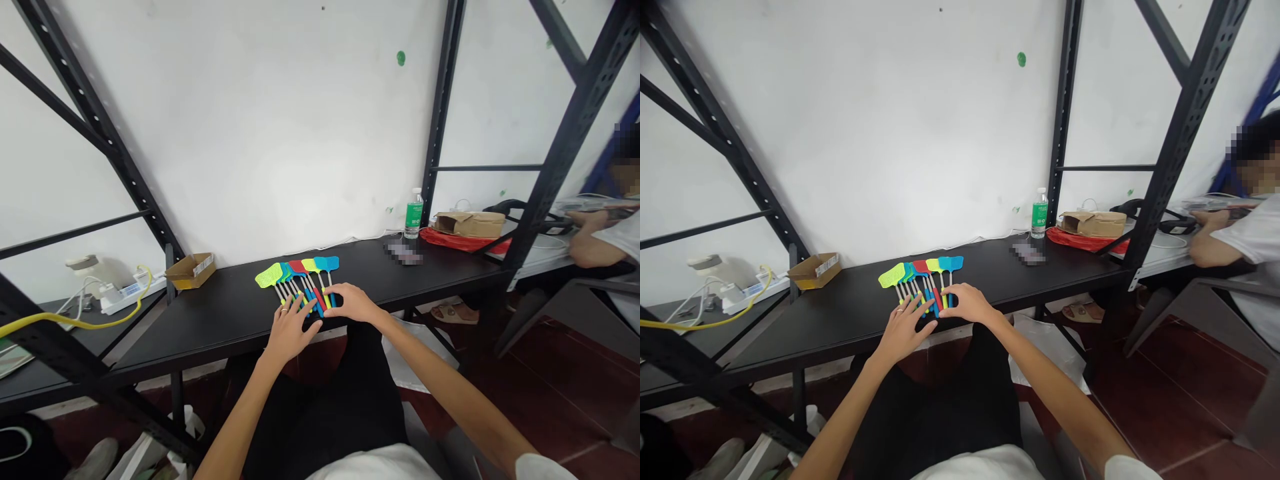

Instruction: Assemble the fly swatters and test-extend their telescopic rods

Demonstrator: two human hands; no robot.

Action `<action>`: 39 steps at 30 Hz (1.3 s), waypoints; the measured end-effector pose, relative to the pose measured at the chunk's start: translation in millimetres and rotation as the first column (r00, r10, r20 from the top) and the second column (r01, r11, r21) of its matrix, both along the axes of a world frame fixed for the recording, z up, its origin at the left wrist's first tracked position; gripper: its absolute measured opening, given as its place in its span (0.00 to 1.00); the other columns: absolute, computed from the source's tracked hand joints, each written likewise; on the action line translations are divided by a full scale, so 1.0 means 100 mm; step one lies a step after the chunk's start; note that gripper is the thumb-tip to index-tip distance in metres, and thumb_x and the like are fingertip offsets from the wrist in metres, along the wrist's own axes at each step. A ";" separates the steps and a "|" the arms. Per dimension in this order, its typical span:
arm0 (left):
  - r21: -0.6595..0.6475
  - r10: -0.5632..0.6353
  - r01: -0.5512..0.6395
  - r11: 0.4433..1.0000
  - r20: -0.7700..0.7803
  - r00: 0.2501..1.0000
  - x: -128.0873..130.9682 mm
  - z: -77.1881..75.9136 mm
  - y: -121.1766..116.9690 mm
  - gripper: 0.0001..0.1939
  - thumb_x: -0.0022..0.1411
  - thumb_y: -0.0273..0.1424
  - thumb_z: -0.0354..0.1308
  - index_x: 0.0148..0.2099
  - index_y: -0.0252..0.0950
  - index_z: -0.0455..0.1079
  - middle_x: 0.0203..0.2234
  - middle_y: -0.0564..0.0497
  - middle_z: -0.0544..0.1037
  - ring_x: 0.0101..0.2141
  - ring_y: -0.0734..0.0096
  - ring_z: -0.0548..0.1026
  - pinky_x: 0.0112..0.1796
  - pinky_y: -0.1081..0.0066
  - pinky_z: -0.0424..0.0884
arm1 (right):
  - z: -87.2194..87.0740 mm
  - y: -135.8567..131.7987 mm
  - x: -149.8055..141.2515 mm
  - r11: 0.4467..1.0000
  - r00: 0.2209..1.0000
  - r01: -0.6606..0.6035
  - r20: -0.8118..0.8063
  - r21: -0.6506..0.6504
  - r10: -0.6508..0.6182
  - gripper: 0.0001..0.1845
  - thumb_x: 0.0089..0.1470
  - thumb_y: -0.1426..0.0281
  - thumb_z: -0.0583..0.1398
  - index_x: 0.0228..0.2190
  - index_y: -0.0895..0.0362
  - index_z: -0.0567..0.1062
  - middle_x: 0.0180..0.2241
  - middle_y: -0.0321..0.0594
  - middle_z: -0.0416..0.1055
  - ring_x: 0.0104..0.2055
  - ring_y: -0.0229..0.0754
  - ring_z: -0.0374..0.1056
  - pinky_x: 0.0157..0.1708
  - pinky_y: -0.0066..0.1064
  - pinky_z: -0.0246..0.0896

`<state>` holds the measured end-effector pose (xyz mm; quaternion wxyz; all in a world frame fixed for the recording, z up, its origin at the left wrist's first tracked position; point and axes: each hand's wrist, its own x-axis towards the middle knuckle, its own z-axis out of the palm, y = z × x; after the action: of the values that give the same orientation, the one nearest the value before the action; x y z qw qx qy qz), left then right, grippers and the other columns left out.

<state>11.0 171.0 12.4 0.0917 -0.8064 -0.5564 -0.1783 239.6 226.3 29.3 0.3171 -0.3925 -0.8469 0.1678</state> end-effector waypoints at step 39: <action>0.107 0.024 -0.019 0.994 -0.046 0.999 -0.03 0.06 0.06 0.20 0.72 0.38 0.39 0.55 0.48 0.69 0.62 0.56 0.68 0.62 0.53 0.62 0.57 0.54 0.57 | 0.04 0.33 0.24 0.816 0.766 -0.048 -0.546 -0.576 -0.340 0.05 0.50 0.69 0.60 0.29 0.57 0.68 0.30 0.41 0.75 0.21 0.33 0.68 0.14 0.21 0.54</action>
<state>7.6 176.7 18.6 0.1496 -0.7983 -0.5524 -0.1875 263.8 259.1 33.7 0.4637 -0.4566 -0.5702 0.5015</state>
